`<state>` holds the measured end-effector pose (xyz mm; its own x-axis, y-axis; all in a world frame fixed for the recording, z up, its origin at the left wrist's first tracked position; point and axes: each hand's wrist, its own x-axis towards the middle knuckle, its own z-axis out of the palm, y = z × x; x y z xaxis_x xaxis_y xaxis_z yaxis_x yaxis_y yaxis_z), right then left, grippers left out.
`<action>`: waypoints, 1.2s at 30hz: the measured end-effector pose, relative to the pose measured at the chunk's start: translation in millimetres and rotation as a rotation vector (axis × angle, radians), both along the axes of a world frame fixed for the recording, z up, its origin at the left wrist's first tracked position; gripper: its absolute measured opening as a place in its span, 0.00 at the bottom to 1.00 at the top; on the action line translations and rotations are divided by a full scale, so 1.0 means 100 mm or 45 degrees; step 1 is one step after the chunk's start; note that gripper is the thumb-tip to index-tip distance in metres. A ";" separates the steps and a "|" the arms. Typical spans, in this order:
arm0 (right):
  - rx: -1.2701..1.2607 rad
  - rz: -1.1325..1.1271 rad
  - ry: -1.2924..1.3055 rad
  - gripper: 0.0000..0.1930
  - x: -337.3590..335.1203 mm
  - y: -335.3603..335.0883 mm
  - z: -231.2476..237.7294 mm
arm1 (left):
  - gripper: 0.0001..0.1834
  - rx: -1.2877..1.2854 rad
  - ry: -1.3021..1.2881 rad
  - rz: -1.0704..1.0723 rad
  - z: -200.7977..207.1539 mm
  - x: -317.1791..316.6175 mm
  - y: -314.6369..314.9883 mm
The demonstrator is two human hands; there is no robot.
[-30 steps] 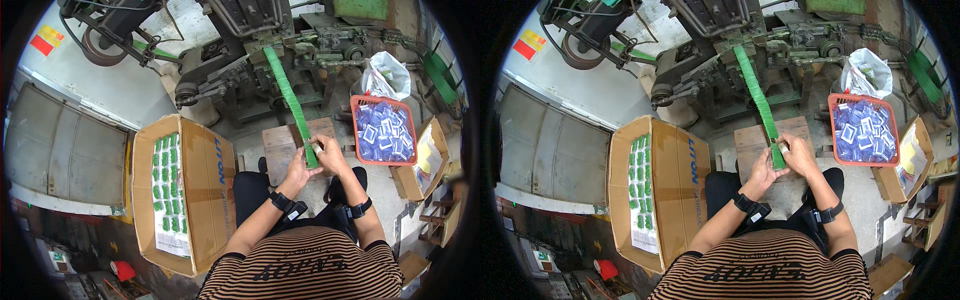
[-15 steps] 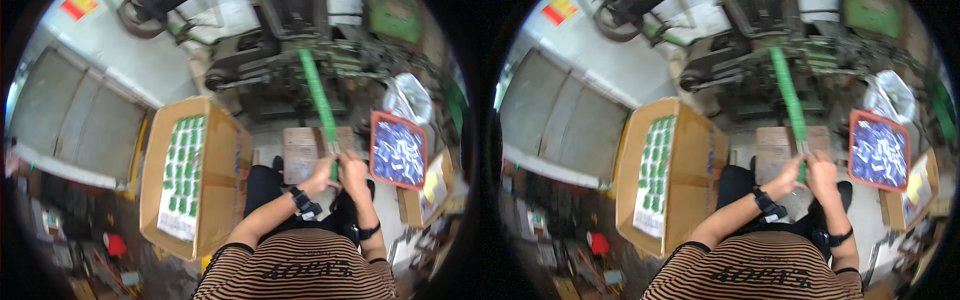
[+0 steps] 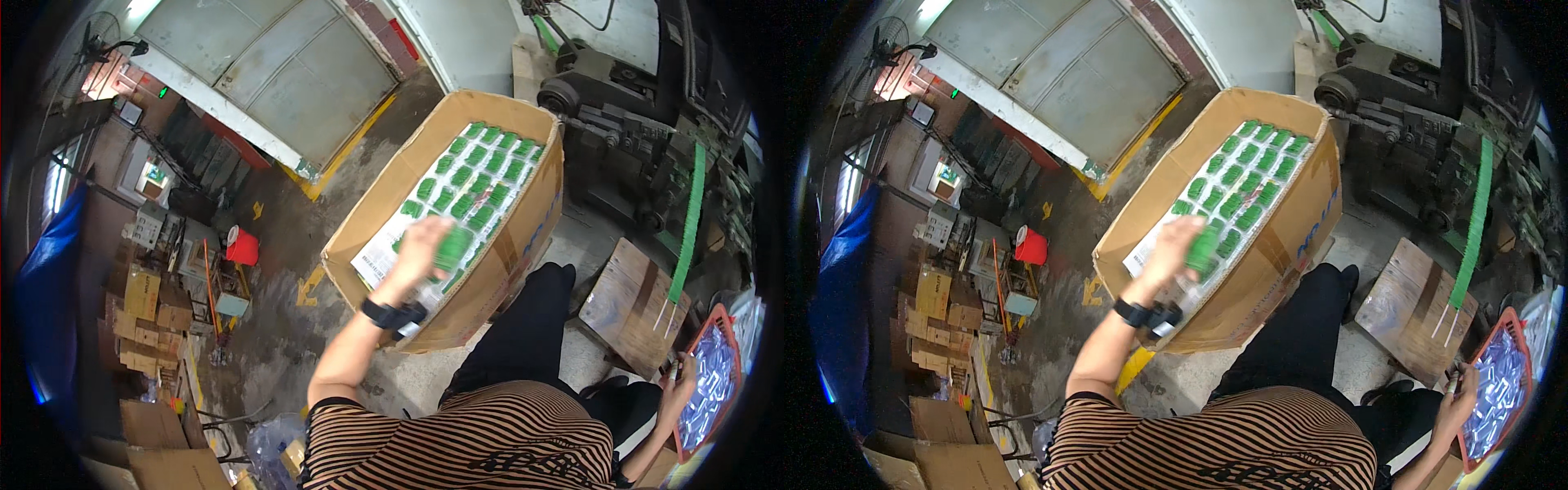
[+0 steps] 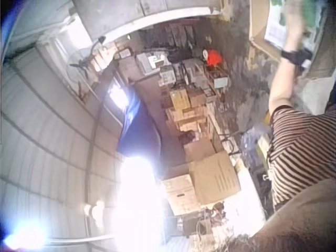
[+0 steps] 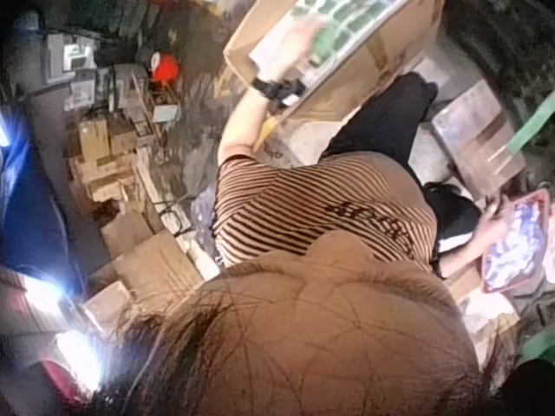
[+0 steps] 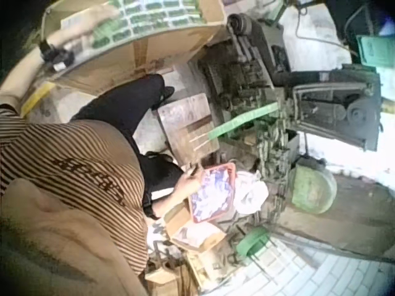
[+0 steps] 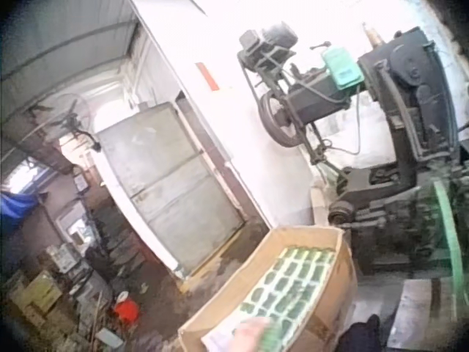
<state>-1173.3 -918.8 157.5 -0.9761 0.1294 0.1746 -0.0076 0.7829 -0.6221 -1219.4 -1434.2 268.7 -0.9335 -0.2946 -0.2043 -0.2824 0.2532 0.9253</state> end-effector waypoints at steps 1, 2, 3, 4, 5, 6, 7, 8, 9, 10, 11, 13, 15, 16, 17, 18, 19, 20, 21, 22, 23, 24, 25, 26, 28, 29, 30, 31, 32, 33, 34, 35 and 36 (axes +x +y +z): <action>-0.003 0.020 0.001 0.12 -0.03 -0.08 -0.02 | 0.20 0.012 0.031 0.103 -0.08 0.05 -0.36; -0.015 0.060 0.024 0.11 -0.04 -0.15 -0.04 | 0.19 -0.097 0.060 0.292 -0.18 0.07 -0.68; -0.031 0.101 0.048 0.10 -0.06 -0.21 -0.05 | 0.18 -0.022 0.046 0.329 -0.32 0.11 -1.08; -0.021 0.102 0.002 0.11 -0.07 -0.24 -0.03 | 0.18 -0.001 0.069 0.432 -0.44 0.12 -1.33; -0.015 0.105 0.002 0.11 -0.09 -0.27 -0.01 | 0.18 -0.014 0.065 0.466 -0.60 0.13 -1.60; 0.002 0.113 -0.045 0.11 -0.10 -0.29 0.01 | 0.17 -0.070 0.033 0.477 -0.71 0.11 -1.75; 0.019 0.119 -0.091 0.11 -0.11 -0.31 0.03 | 0.17 -0.128 0.002 0.486 -0.79 0.07 -1.86; 0.027 0.111 -0.093 0.11 -0.12 -0.33 0.03 | 0.17 -0.120 -0.001 0.478 -0.85 0.02 -1.94; 0.090 0.146 -0.115 0.11 -0.13 -0.34 0.04 | 0.16 -0.233 -0.035 0.463 -0.92 -0.03 -2.01; 0.152 0.180 -0.137 0.11 -0.13 -0.35 0.04 | 0.16 -0.345 -0.068 0.447 -0.98 -0.07 -2.07; 0.160 0.171 -0.143 0.11 -0.13 -0.36 0.05 | 0.16 -0.337 -0.074 0.437 -1.02 -0.12 -2.09; 0.151 0.176 -0.362 0.10 -0.13 -0.39 0.06 | 0.15 -0.552 -0.063 0.404 -1.07 -0.22 -2.13; 0.206 0.242 -0.244 0.11 -0.11 -0.37 -0.08 | 0.15 -0.551 -0.113 0.416 -1.15 -0.30 -2.19; 0.221 0.251 -0.269 0.12 -0.10 -0.37 -0.12 | 0.13 -0.612 -0.132 0.371 -1.20 -0.32 -2.22; 0.234 0.257 -0.295 0.12 -0.09 -0.39 -0.14 | 0.13 -0.674 -0.150 0.321 -1.20 -0.36 -2.23; 0.195 0.226 -0.355 0.12 -0.10 -0.42 -0.13 | 0.13 -0.673 -0.154 0.316 -1.20 -0.39 -2.23; 0.195 0.224 -0.360 0.12 -0.12 -0.45 -0.14 | 0.12 -0.678 -0.231 0.239 -1.18 -0.41 -2.23; 0.184 0.214 -0.390 0.12 -0.13 -0.48 -0.15 | 0.13 -0.685 -0.309 0.162 -1.15 -0.42 -2.23; 0.172 0.205 -0.419 0.12 -0.14 -0.50 -0.16 | 0.13 -0.687 -0.314 0.161 -1.15 -0.41 -2.23; 0.169 0.207 -0.423 0.12 -0.15 -0.52 -0.17 | 0.14 -0.887 -0.297 0.062 -1.14 -0.41 -2.23; 0.201 0.223 -0.444 0.12 -0.16 -0.52 -0.17 | 0.15 -1.082 -0.275 -0.041 -1.12 -0.42 -2.18; 0.233 0.239 -0.463 0.12 -0.18 -0.53 -0.18 | 0.15 -1.081 -0.275 -0.041 -1.08 -0.43 -2.14; 0.235 0.240 -0.462 0.12 -0.19 -0.54 -0.18 | 0.16 -1.106 -0.320 -0.041 -1.02 -0.41 -2.08; 0.249 0.260 -0.450 0.12 -0.20 -0.54 -0.18 | 0.18 -1.132 -0.365 -0.035 -0.98 -0.39 -2.04; 0.267 0.288 -0.430 0.12 -0.23 -0.58 -0.16 | 0.18 -1.154 -0.274 -0.025 -1.03 -0.29 -2.16; 0.258 0.268 -0.453 0.12 -0.23 -0.62 -0.13 | 0.19 -1.174 -0.188 -0.023 -1.01 -0.24 -2.16; 0.250 0.251 -0.476 0.11 -0.24 -0.64 -0.11 | 0.19 -1.169 -0.190 -0.010 -0.98 -0.21 -2.17; 0.257 0.265 -0.470 0.11 -0.24 -0.61 -0.17 | 0.19 -1.101 -0.211 0.006 -0.94 -0.17 -2.19; 0.229 0.246 -0.451 0.11 -0.20 -0.52 -0.28 | 0.18 -1.028 -0.228 0.017 -0.84 -0.14 -2.15; 0.202 0.229 -0.434 0.11 -0.17 -0.43 -0.41 | 0.18 -1.018 -0.231 0.030 -0.70 -0.12 -2.06; 0.194 0.239 -0.458 0.12 -0.16 -0.32 -0.54 | 0.16 -0.915 -0.355 -0.064 -0.55 -0.10 -1.95; 0.201 0.264 -0.457 0.12 -0.13 -0.31 -0.57 | 0.15 -0.816 -0.482 -0.147 -0.45 -0.05 -1.90; 0.204 0.282 -0.392 0.10 -0.12 -0.33 -0.55 | 0.15 -0.807 -0.493 -0.120 -0.45 0.02 -1.93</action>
<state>-1184.9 -951.4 102.9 -0.9871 -0.0948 -0.1293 -0.0192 0.8704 -0.4919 -1217.3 -1627.5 223.4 -0.8565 -0.3873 -0.3411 -0.5088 0.7440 0.4330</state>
